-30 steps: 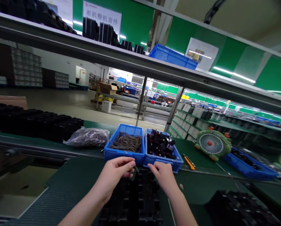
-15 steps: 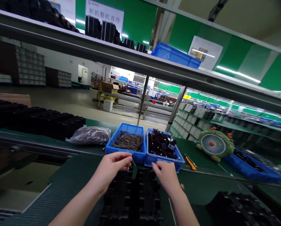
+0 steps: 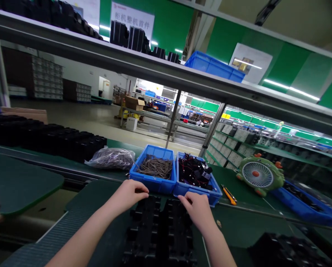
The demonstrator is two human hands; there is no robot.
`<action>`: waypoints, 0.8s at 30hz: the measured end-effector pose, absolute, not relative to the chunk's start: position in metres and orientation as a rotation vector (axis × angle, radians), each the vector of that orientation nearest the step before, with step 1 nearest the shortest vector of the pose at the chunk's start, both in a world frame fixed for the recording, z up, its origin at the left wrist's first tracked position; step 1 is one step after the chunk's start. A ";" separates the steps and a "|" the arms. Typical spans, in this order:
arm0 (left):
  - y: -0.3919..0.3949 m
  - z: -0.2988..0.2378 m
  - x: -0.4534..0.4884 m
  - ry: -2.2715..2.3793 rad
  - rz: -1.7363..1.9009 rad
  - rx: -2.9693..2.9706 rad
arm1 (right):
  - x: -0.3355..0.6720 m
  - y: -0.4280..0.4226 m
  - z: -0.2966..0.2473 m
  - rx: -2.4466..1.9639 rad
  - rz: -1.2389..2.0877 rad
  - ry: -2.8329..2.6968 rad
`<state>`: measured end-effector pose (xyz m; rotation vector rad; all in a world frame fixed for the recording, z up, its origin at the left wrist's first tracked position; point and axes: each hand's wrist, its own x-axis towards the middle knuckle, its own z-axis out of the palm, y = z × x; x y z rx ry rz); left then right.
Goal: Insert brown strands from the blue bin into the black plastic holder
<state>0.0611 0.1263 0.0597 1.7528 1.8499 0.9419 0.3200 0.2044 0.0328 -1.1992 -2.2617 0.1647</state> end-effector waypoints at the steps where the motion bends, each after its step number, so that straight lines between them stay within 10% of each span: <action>1: 0.126 0.060 0.062 1.848 0.924 1.810 | 0.320 0.204 0.034 -1.196 0.182 -2.261; 12: 0.110 0.082 0.065 1.953 0.879 1.894 | 0.322 0.191 0.053 -1.143 0.312 -2.192; 24: 0.089 0.099 0.121 1.086 1.167 1.189 | 0.304 0.124 0.091 -0.449 0.467 -2.205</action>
